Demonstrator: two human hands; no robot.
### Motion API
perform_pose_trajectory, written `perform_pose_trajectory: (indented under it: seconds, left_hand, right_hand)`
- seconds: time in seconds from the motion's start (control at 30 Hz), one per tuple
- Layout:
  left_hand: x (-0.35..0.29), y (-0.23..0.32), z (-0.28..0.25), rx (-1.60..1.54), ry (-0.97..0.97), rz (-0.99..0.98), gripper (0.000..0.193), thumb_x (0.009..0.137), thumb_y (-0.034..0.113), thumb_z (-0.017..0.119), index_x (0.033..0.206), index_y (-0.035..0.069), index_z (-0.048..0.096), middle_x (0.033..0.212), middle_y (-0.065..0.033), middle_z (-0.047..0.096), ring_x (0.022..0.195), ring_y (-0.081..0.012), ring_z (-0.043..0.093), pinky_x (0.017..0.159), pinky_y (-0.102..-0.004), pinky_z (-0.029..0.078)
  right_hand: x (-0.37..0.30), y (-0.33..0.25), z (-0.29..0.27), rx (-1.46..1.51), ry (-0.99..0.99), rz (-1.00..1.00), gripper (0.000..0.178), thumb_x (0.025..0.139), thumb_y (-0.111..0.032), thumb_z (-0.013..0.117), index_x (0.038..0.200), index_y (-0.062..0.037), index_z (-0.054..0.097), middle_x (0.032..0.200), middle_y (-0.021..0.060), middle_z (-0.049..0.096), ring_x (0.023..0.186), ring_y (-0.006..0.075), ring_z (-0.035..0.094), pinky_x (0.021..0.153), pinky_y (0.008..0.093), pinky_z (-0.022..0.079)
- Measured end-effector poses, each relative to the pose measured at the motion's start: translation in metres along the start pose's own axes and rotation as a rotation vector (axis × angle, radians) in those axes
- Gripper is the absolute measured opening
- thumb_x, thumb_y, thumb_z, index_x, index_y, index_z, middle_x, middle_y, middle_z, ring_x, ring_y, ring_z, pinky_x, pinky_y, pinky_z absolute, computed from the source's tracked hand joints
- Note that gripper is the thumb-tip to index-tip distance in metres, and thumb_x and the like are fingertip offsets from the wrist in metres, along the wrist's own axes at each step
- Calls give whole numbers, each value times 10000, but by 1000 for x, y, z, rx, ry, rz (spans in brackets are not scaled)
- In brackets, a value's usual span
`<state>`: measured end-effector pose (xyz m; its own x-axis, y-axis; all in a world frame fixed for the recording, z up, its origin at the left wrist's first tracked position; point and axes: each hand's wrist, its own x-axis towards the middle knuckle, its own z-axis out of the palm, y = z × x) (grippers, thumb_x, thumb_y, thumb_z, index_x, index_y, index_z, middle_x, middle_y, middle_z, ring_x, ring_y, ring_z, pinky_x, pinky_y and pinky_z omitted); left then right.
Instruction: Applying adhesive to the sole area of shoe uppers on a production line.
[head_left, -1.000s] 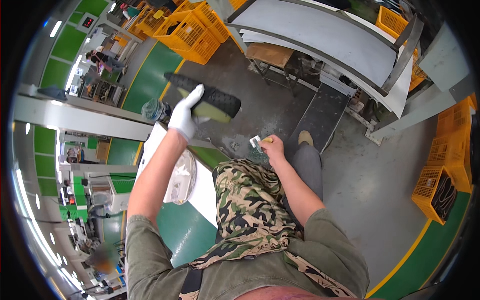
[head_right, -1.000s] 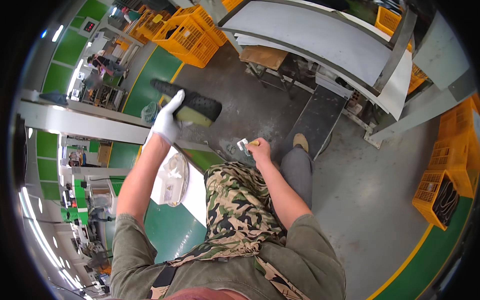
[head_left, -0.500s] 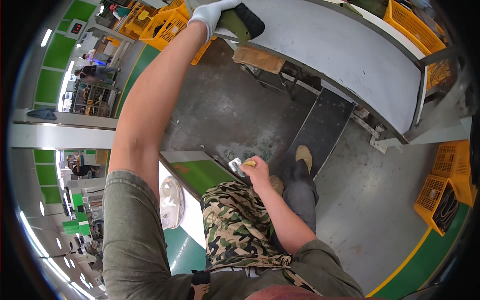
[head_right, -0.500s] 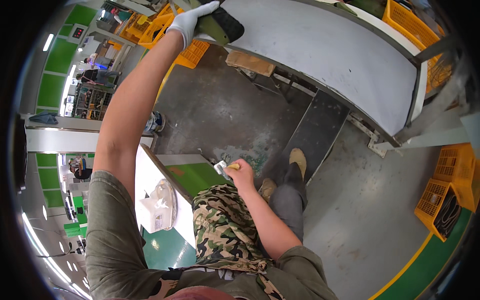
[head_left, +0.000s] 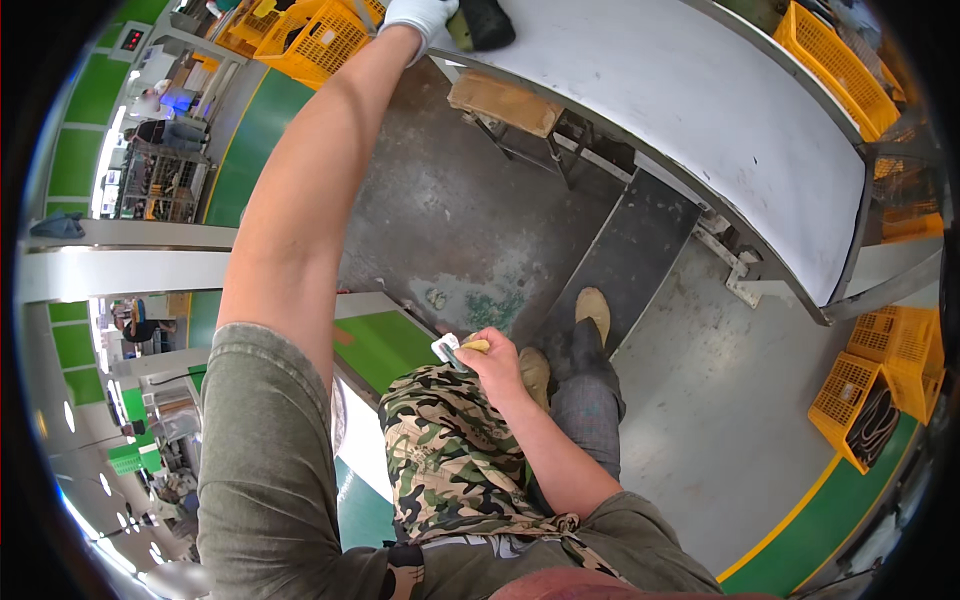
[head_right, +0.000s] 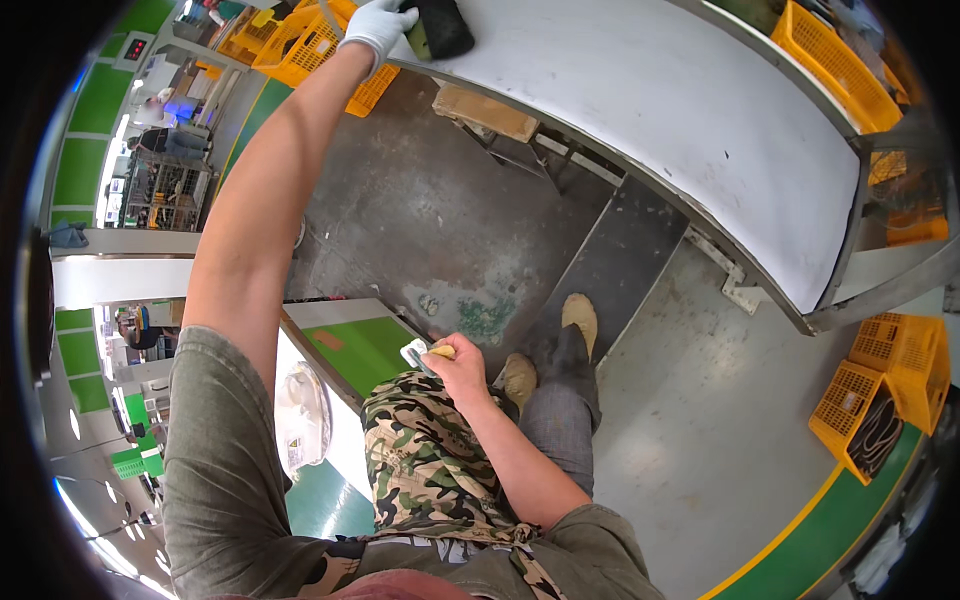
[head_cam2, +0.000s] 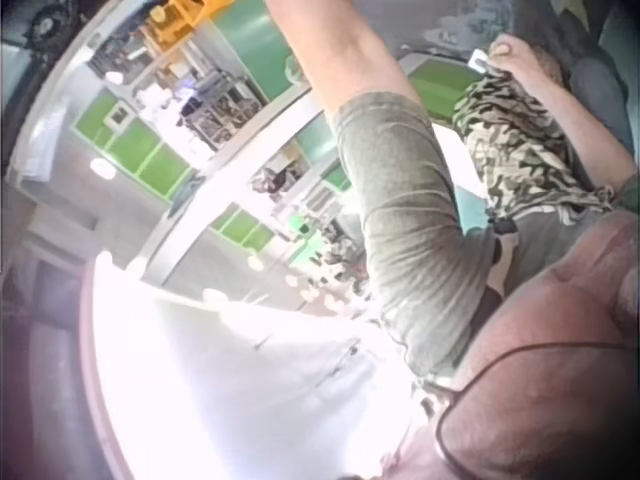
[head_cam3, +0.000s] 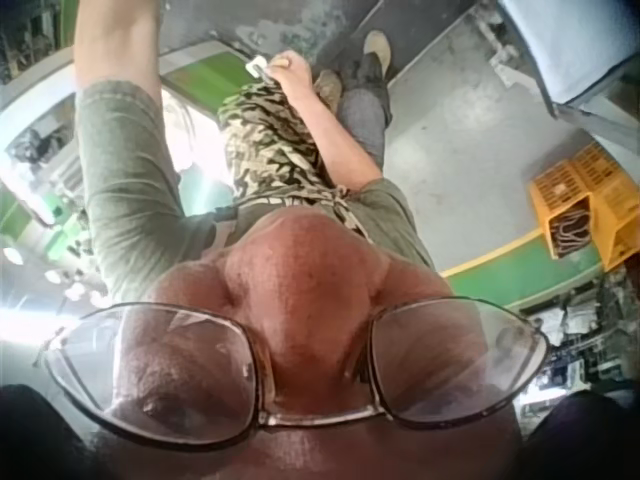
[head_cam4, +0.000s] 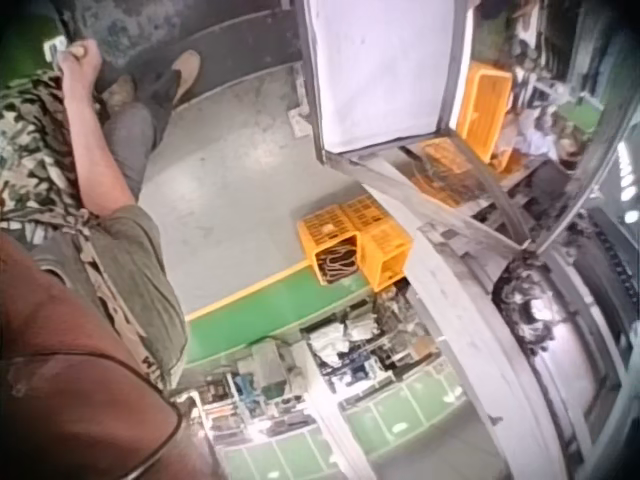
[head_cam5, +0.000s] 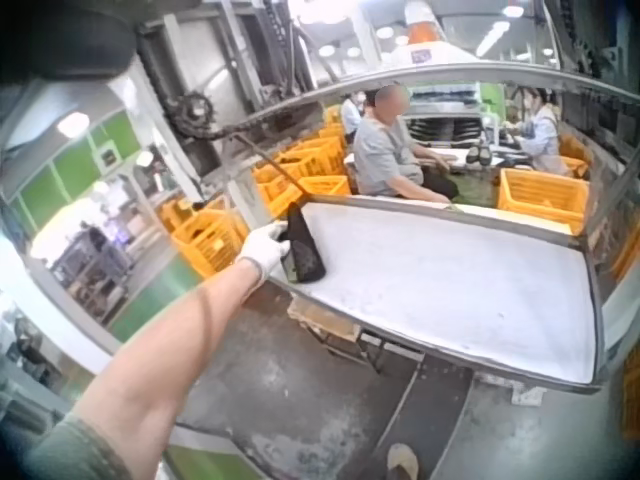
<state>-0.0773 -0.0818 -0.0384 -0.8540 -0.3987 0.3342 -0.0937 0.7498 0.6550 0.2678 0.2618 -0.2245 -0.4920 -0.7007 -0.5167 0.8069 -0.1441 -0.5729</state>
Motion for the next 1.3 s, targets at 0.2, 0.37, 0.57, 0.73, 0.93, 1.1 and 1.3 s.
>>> perform_pose_trajectory:
  seconds: [0.2, 0.37, 0.57, 0.73, 0.93, 1.1, 1.3]
  left_hand:
    - [-54, 46, -25, 283, 128, 159, 361, 826, 286, 720, 1123, 91, 660, 995, -55, 703, 898, -161, 671, 744, -303, 531]
    - [-252, 131, -50, -190, -19, 2, 506, 846, 107, 717, 1312, 4, 548, 1202, -51, 630, 1071, -114, 587, 967, -278, 462]
    - [-529, 152, -134, -703, -27, -653, 521, 958, 104, 570, 1410, -67, 376, 1434, -145, 459, 1243, -224, 527, 1069, -324, 394]
    - [-763, 111, -186, -467, 228, -1117, 499, 941, 224, 606, 1359, -16, 477, 1264, -82, 593, 1020, -154, 644, 843, -270, 472]
    - [-878, 105, -196, -644, 500, -1446, 384, 924, 266, 636, 1239, 49, 596, 1079, -29, 672, 792, -135, 688, 646, -263, 483]
    - [-888, 78, -168, -764, 279, -1431, 352, 926, 361, 624, 1104, 61, 673, 964, -32, 709, 749, -153, 681, 627, -283, 477]
    - [-887, 13, -125, -840, 93, -1429, 348, 886, 394, 651, 947, 58, 717, 872, -142, 715, 696, -245, 660, 617, -346, 490]
  right_hand:
    - [4, 11, -4, -20, 35, -74, 196, 759, 16, 739, 874, -37, 589, 800, 23, 619, 702, 102, 585, 627, 243, 469]
    - [8, 8, -11, -17, 69, -105, 173, 783, -16, 733, 844, -62, 578, 731, 12, 609, 580, 82, 536, 513, 223, 407]
    - [20, 7, -22, -170, 131, -56, 141, 878, -179, 688, 862, -103, 571, 707, -2, 590, 577, 88, 547, 488, 227, 411]
    - [23, 9, -50, -50, 174, 64, 150, 863, -238, 704, 898, -154, 585, 730, -16, 598, 631, 128, 573, 560, 313, 451]
    - [-29, 2, -48, 93, 23, -13, 71, 889, -115, 644, 937, -112, 592, 801, 52, 632, 720, 197, 621, 647, 379, 505]
    - [-58, -13, -60, 38, -118, -92, 27, 905, -112, 631, 925, -104, 614, 846, 62, 661, 728, 193, 627, 659, 391, 522]
    - [-88, -24, -98, -3, -165, -172, 79, 921, -184, 627, 946, -110, 641, 885, 46, 661, 768, 207, 616, 711, 423, 524]
